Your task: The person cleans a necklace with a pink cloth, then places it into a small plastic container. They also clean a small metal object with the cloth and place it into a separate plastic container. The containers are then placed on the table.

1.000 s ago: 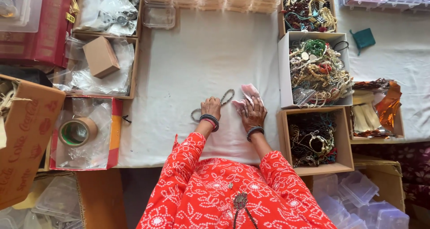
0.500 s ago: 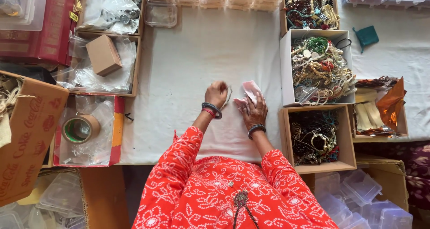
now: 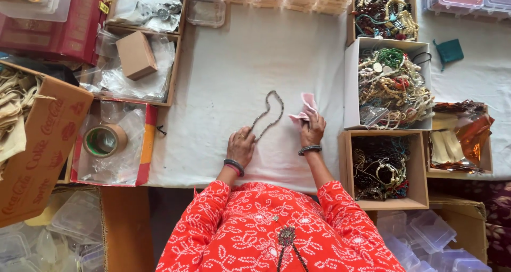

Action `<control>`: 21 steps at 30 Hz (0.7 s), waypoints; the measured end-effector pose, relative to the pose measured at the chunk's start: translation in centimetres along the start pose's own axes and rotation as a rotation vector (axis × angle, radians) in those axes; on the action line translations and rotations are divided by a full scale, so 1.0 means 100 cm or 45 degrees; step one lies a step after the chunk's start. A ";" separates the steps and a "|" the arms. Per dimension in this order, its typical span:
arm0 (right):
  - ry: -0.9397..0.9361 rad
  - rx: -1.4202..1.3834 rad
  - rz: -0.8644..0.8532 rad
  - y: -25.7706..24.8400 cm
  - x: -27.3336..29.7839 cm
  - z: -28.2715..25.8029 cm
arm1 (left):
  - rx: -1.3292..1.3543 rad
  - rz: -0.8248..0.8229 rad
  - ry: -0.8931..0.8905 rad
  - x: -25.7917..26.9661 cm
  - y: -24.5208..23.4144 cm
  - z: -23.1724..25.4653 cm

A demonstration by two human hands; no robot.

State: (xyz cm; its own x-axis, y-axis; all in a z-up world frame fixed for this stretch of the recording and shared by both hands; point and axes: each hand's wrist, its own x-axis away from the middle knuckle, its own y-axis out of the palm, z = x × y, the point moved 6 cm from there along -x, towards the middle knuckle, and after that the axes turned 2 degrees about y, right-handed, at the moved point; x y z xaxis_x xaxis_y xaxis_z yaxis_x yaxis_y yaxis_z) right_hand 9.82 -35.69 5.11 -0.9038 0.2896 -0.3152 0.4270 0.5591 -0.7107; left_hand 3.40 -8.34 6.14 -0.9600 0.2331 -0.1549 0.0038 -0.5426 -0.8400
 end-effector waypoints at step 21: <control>-0.720 0.277 -0.583 0.133 0.036 -0.018 | -0.297 -0.160 0.039 0.039 0.025 -0.016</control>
State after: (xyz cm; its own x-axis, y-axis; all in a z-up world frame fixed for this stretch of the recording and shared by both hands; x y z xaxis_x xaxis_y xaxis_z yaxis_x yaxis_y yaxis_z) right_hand 12.25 -25.78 -4.35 -0.8918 -0.4098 -0.1916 0.0429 0.3450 -0.9376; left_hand 0.10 -7.47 2.55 -0.9481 0.3134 -0.0546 -0.0469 -0.3077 -0.9503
